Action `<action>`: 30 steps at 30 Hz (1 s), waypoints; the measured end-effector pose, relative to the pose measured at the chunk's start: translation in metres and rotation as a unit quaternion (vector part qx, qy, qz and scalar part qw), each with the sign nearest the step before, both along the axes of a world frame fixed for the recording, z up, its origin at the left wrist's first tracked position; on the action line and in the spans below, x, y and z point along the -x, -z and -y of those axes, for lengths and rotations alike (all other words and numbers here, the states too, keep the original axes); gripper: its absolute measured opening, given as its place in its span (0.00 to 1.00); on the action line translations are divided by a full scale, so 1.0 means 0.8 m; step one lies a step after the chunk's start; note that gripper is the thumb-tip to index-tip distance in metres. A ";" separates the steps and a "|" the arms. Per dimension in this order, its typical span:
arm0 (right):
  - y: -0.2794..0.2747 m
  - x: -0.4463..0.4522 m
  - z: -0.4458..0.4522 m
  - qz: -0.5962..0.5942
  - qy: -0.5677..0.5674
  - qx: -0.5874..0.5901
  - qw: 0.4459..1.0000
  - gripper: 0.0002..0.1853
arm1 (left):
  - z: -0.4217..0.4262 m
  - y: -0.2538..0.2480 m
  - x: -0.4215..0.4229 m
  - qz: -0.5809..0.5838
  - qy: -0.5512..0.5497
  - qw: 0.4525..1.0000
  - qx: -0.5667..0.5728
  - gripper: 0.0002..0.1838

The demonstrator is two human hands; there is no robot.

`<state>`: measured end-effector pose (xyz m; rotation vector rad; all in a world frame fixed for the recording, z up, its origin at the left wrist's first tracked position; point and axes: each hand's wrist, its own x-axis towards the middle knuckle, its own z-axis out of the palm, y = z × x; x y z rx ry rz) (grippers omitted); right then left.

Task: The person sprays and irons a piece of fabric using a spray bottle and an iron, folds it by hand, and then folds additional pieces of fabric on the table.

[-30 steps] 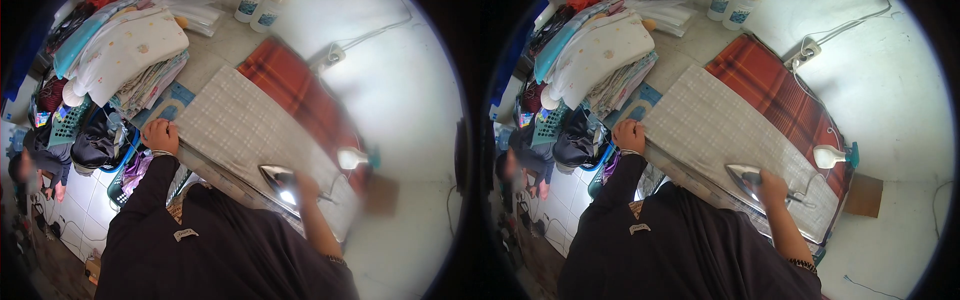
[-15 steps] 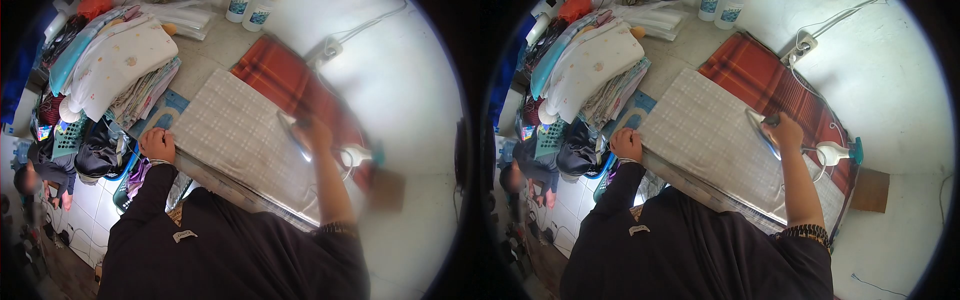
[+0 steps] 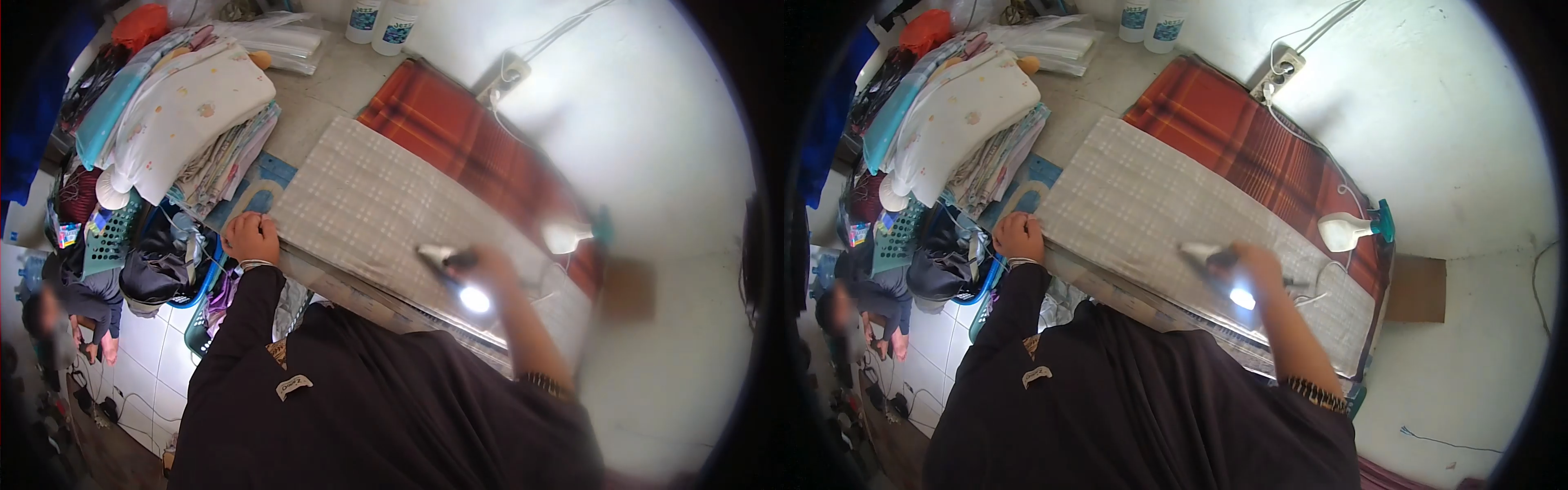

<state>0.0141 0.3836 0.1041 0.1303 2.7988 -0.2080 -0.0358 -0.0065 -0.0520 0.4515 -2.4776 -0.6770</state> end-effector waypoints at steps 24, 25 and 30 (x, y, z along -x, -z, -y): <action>0.001 0.011 -0.164 -0.037 0.104 0.009 0.994 0.21 | 0.008 0.014 0.005 0.013 0.001 0.998 0.056 0.09; 0.012 -0.021 -0.165 -0.024 0.111 0.005 0.993 0.23 | 0.008 0.012 0.005 0.014 0.001 0.998 0.061 0.09; 0.005 -0.160 -0.121 0.083 0.020 -0.098 0.992 0.25 | 0.015 0.021 0.005 -0.022 0.023 0.997 0.063 0.10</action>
